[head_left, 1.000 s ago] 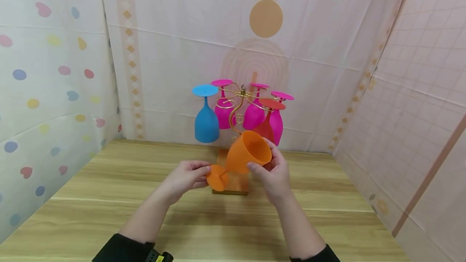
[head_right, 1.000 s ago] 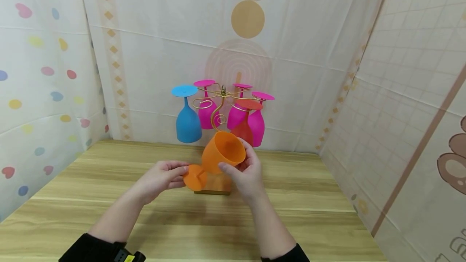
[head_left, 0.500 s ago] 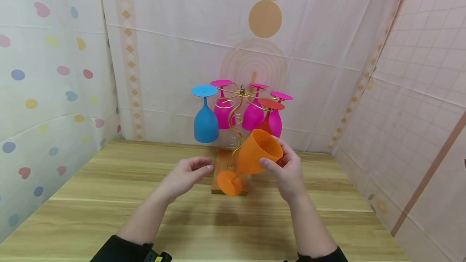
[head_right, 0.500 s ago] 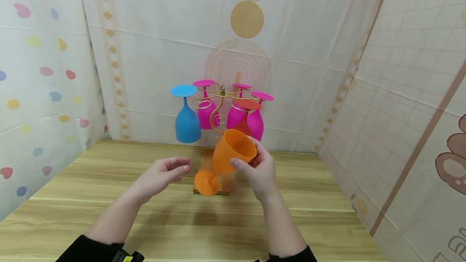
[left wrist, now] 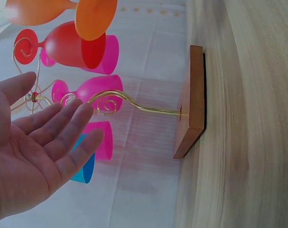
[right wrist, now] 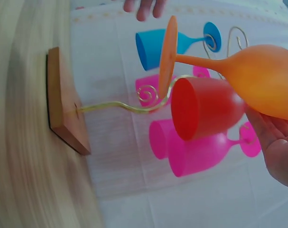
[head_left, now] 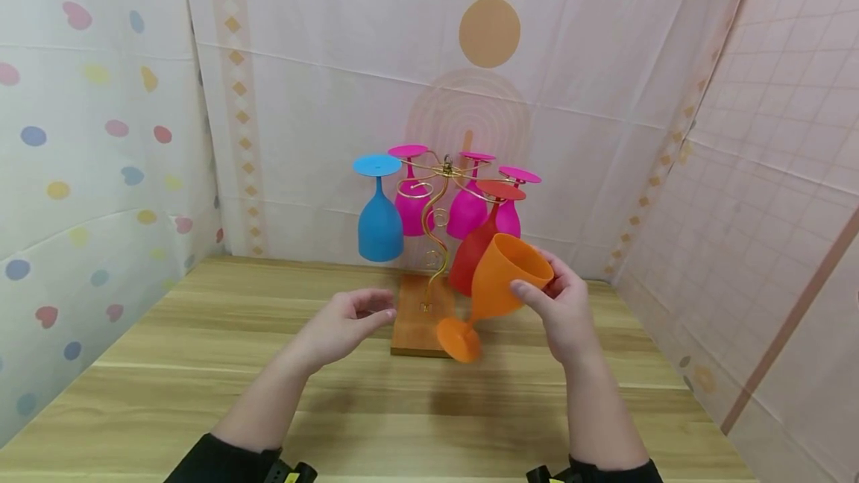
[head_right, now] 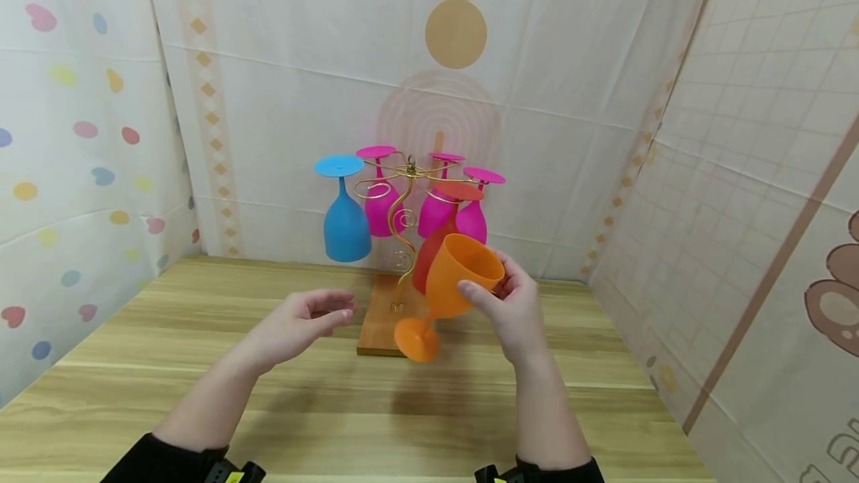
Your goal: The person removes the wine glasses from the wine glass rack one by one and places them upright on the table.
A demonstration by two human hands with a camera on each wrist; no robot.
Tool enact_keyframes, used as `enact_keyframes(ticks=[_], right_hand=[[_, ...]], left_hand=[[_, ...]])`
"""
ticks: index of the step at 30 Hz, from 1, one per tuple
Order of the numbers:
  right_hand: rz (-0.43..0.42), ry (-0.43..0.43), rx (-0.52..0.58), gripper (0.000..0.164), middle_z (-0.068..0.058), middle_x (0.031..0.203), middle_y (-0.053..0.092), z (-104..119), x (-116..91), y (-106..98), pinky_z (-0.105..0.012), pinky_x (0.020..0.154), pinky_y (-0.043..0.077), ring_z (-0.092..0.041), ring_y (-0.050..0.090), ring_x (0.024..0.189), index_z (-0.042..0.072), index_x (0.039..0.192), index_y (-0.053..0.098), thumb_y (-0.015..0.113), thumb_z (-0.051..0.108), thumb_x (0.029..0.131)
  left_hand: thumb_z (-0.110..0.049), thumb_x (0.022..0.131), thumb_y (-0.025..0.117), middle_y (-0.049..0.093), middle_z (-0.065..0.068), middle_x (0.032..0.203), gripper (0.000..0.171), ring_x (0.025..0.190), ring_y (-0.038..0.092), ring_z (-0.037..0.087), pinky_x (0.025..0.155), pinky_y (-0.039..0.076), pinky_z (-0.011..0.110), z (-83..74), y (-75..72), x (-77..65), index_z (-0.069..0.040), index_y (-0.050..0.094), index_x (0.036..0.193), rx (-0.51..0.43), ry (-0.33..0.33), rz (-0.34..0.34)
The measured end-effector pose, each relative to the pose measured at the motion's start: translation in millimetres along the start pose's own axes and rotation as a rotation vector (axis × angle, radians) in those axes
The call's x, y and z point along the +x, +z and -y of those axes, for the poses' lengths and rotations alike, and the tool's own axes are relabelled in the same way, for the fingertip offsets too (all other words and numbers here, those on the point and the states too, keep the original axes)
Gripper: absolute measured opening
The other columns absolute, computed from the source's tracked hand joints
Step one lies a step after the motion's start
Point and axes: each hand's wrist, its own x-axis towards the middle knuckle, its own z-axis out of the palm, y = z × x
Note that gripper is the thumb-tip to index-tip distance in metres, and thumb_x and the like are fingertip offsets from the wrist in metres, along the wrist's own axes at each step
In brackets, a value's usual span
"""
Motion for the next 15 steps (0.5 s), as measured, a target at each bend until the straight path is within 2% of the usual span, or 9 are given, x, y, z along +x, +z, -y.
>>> enact_keyframes(ticks=[9, 15], right_hand=[[-0.016, 0.056, -0.092, 0.045, -0.012, 0.114, 0.066, 3, 2, -20, -0.032, 0.088, 0.058, -0.025, 0.065, 0.098, -0.002, 0.135, 0.057, 0.074, 0.007, 0.094], [-0.038, 0.106, -0.149, 0.048, -0.013, 0.116, 0.066, 5, 1, -32, -0.030, 0.090, 0.057, -0.026, 0.065, 0.100, 0.001, 0.135, 0.058, 0.076, 0.015, 0.094]], left_hand=[[-0.029, 0.101, 0.067, 0.069, 0.005, 0.120, 0.044, 0.112, 0.064, 0.024, 0.096, 0.055, 0.044, -1.1, 3.2, 0.3, -0.004, 0.061, 0.136, 0.047, -0.024, -0.001], [-0.030, 0.098, 0.071, 0.070, 0.006, 0.118, 0.049, 0.109, 0.065, 0.025, 0.094, 0.056, 0.043, 0.3, 3.4, 0.6, 0.001, 0.062, 0.134, 0.061, 0.009, 0.018]])
